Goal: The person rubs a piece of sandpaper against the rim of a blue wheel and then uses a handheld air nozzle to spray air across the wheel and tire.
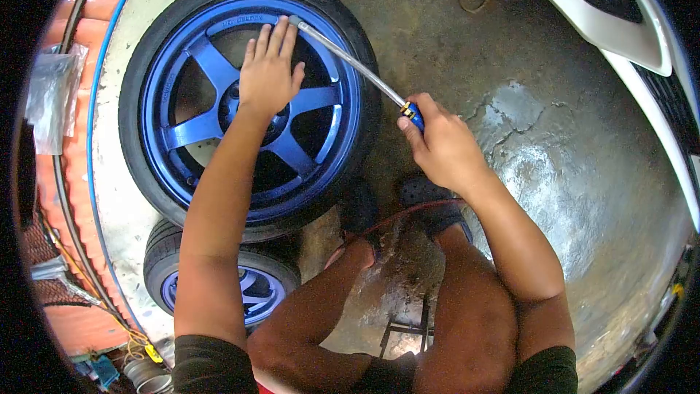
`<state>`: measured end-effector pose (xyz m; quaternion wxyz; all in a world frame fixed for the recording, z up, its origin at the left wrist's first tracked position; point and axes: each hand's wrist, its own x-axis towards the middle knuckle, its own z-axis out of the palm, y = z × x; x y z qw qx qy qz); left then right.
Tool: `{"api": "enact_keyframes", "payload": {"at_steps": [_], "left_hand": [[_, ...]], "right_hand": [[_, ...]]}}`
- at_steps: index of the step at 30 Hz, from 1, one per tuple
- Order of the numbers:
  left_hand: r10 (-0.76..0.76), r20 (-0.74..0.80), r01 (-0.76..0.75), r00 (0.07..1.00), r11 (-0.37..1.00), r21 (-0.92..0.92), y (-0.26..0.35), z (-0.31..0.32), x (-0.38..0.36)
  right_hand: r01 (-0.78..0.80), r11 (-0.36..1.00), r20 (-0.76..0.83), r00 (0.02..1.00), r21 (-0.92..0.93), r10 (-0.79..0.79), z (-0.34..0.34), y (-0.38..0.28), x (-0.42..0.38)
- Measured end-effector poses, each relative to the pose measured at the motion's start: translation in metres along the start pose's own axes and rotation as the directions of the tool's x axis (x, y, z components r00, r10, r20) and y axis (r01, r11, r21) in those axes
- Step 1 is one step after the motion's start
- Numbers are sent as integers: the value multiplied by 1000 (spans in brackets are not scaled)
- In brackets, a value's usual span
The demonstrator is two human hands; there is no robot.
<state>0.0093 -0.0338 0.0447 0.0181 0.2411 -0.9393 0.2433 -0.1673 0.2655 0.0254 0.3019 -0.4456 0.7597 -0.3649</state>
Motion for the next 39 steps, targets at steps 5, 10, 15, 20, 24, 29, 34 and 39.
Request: {"api": "enact_keyframes", "payload": {"at_steps": [5,10,15,20,24,29,34,39], "left_hand": [[-286,156,305,946,945,-120,17,-5,27],[20,13,-22,1000,982,186,17,17,22],[-35,123,52,992,989,-136,79,37,-3],[-540,99,342,836,372,-863,134,38,28],[-617,76,373,783,369,-851,145,50,65],[-613,-77,292,787,479,-828,164,81,50],[-435,263,503,861,653,-566,199,32,-5],[-430,110,366,896,576,-730,182,46,-6]], "right_hand": [[-39,999,-40,999,-25,38,-3,10,-3],[-84,996,-18,996,-15,84,-4,19,1],[-46,993,-40,998,-104,42,2,22,6],[-16,992,-104,995,-123,3,10,29,0],[-10,993,-119,993,-116,-4,1,24,-10],[-41,993,-96,995,-109,30,-4,22,-10],[-49,986,-44,998,-157,43,-3,21,-7],[-35,992,-43,999,-120,30,-2,18,-14]]}}
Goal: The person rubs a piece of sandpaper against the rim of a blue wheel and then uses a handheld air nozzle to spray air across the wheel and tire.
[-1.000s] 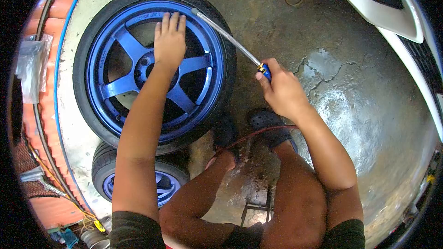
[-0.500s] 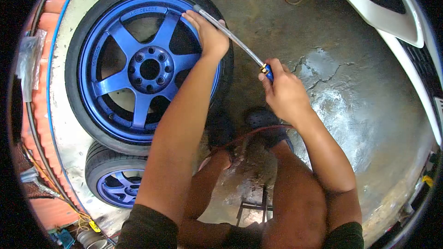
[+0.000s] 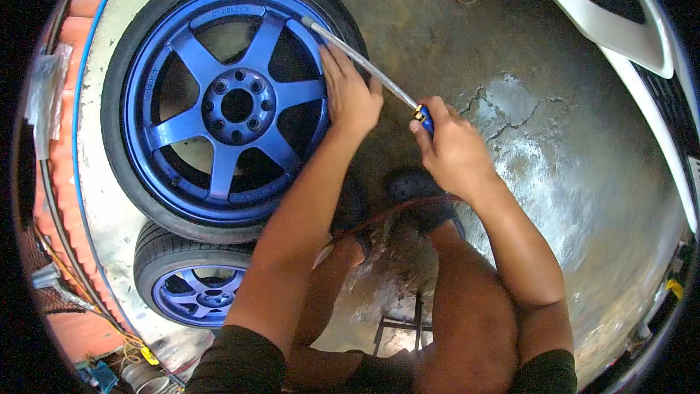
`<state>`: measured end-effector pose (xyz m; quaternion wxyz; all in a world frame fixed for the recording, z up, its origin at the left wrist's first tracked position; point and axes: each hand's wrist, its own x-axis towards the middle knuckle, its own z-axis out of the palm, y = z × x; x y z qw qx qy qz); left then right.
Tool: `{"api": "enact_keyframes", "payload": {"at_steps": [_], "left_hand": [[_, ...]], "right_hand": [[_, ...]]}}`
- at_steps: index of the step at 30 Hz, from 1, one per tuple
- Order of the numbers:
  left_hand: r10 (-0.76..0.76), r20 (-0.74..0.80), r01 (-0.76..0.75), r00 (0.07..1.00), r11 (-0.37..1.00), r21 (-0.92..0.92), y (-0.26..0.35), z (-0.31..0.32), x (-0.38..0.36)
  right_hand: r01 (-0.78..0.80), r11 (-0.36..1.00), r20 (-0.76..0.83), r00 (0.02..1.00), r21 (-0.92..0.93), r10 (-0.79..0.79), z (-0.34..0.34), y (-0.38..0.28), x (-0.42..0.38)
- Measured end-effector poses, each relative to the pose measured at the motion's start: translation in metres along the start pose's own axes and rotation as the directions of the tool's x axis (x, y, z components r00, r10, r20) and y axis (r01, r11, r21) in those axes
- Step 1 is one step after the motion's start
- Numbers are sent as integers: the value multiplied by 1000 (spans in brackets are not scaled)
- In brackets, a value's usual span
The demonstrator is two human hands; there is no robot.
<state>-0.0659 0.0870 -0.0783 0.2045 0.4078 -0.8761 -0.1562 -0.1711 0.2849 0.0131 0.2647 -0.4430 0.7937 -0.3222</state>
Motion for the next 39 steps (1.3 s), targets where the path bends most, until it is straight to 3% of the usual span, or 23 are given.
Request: {"api": "enact_keyframes", "payload": {"at_steps": [3,6,9,18,22,29,39], "left_hand": [[185,-180,-179,966,983,51,-9,-18,46],[145,-300,-156,943,988,-13,-21,-20,89],[162,-288,-168,944,986,6,-25,-8,89],[37,-110,-32,993,999,41,-11,16,23],[19,15,-21,1000,984,179,-8,16,-15],[94,198,-152,976,940,306,-37,5,-64],[175,372,-287,912,919,271,-70,-32,-116]], "right_hand": [[22,1000,-41,999,7,-22,-3,2,-3],[10,1000,-61,998,8,-9,-8,1,-5],[-9,1000,-59,998,12,10,-10,-2,-2],[2,1000,-16,1000,-5,-2,-6,-3,-1],[-14,1000,2,1000,-25,14,-3,-3,-5],[-68,997,110,991,-42,72,-2,15,-12],[-95,994,305,947,-48,105,8,51,-58]]}}
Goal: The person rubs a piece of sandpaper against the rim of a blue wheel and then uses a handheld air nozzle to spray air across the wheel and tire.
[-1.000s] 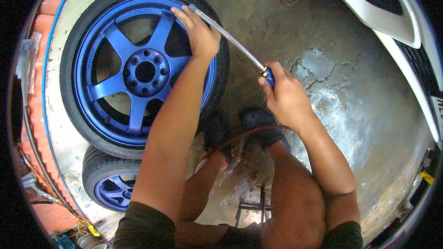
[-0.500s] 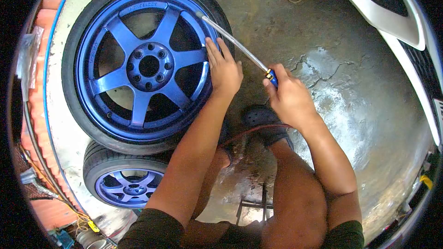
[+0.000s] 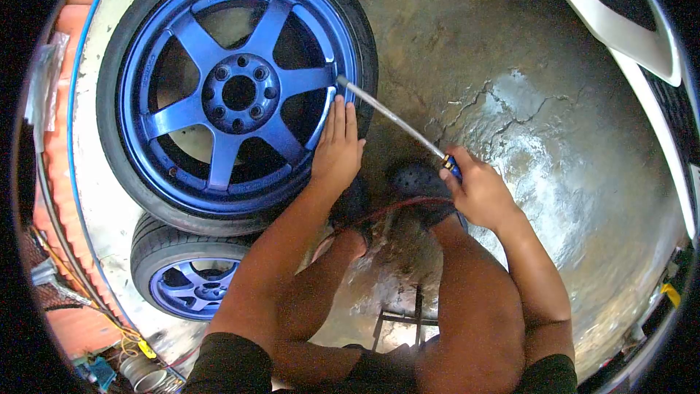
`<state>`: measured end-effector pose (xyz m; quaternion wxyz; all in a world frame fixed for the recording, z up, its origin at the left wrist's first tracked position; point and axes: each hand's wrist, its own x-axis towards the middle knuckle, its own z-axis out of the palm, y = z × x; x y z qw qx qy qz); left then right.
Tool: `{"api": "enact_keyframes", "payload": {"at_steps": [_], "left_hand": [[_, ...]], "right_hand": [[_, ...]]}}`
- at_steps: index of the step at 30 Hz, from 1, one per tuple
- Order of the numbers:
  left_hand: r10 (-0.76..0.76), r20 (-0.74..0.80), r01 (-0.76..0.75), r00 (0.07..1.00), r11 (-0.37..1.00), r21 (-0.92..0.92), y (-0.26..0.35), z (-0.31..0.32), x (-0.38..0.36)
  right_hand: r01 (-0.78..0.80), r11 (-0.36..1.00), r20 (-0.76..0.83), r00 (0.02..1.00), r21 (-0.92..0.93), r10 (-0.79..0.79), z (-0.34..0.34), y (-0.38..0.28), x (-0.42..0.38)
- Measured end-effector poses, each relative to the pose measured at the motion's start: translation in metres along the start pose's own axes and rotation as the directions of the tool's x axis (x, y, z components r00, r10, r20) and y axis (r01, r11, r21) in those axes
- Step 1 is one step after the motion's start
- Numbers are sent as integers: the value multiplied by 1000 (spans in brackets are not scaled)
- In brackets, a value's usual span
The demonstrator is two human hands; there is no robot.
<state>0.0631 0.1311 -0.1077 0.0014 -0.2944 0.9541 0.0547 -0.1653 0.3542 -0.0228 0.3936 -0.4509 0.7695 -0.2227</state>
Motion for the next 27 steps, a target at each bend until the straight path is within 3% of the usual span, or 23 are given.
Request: {"api": "enact_keyframes", "payload": {"at_steps": [6,9,10,11,13,15,17,20,23,26,27], "left_hand": [[60,172,-88,983,983,159,-11,-24,-51],[123,302,-238,945,894,381,-18,-46,-81],[152,311,-268,938,889,372,-23,-51,-90],[183,321,-299,929,882,363,-28,-55,-98],[242,353,-368,904,861,352,-30,-68,-96],[216,338,-324,916,896,304,-26,-79,-77],[195,305,-294,932,900,322,-27,-86,-43],[212,278,-331,937,791,515,-32,-94,14],[345,311,-463,886,602,650,-51,-86,60],[201,352,-397,914,624,673,-43,-91,91],[222,302,-373,927,639,673,-51,-90,92]], "right_hand": [[131,990,169,976,54,-139,-3,8,-12],[220,972,209,950,81,-232,-2,12,-14],[232,970,199,950,71,-242,-2,11,-15],[242,968,189,950,60,-249,-3,10,-16],[113,991,137,983,71,-122,-7,6,-11],[25,995,80,996,95,-33,-10,5,-6],[51,994,43,998,96,-55,-12,6,-2],[51,995,17,998,88,-52,-12,6,1],[26,994,0,1000,104,-26,-10,3,1],[38,993,-30,999,110,-34,-6,8,1],[31,993,-32,999,115,-27,-6,8,1]]}}
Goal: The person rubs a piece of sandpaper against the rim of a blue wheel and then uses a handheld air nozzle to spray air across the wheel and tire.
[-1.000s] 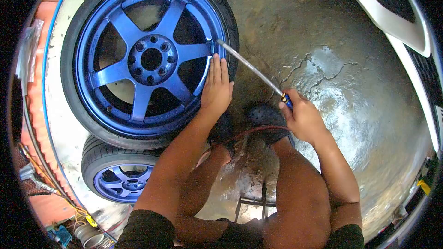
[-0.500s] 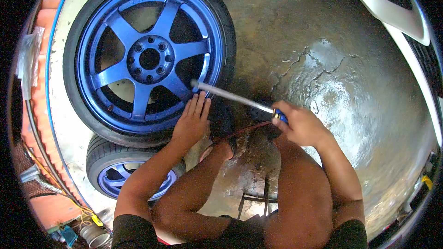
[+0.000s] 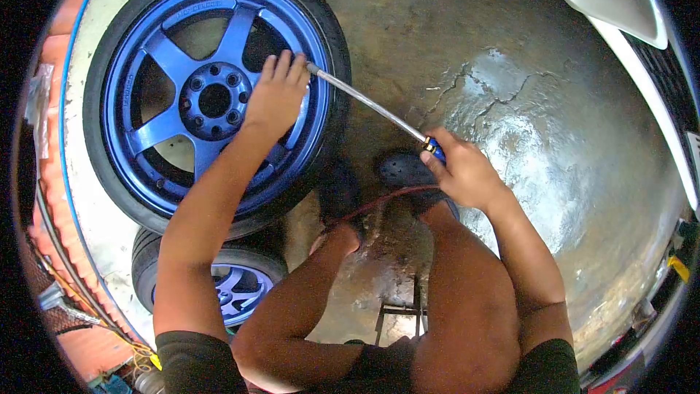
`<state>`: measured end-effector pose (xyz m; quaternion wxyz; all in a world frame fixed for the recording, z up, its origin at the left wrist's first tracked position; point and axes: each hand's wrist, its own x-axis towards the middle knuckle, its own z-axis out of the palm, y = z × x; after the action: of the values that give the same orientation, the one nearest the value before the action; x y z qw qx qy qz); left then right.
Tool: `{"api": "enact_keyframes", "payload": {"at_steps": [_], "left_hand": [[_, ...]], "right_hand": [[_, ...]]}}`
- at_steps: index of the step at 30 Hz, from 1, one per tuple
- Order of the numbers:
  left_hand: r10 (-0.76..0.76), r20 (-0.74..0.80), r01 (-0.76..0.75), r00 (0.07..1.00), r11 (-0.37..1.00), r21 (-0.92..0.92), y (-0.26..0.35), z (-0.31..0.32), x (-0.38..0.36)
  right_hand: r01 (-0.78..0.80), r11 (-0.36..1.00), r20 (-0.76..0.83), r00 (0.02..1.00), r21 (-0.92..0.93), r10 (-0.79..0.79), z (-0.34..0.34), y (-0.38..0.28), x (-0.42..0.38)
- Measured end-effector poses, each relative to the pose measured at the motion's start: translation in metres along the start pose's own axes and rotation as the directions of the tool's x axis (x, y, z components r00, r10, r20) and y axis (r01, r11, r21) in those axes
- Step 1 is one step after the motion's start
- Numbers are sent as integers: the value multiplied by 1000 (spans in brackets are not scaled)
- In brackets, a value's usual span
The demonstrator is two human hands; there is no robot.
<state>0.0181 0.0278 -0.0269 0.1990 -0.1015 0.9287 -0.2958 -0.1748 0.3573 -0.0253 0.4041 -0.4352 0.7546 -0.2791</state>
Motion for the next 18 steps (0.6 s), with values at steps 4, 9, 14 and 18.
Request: {"api": "enact_keyframes", "payload": {"at_steps": [4,9,14,18], "left_hand": [[-135,-83,132,987,990,-40,-17,-13,-30],[-293,-90,267,952,936,-229,-33,-24,-72],[-167,-48,146,985,946,-288,-15,-22,-58],[-120,-139,75,983,954,-290,2,-6,-2]], "right_hand": [[-42,999,12,999,8,42,-5,3,-3],[32,999,37,999,-23,-31,-1,11,-5],[30,999,55,998,-28,-29,-2,2,0],[34,997,-49,998,-66,-37,-9,-6,12]]}}
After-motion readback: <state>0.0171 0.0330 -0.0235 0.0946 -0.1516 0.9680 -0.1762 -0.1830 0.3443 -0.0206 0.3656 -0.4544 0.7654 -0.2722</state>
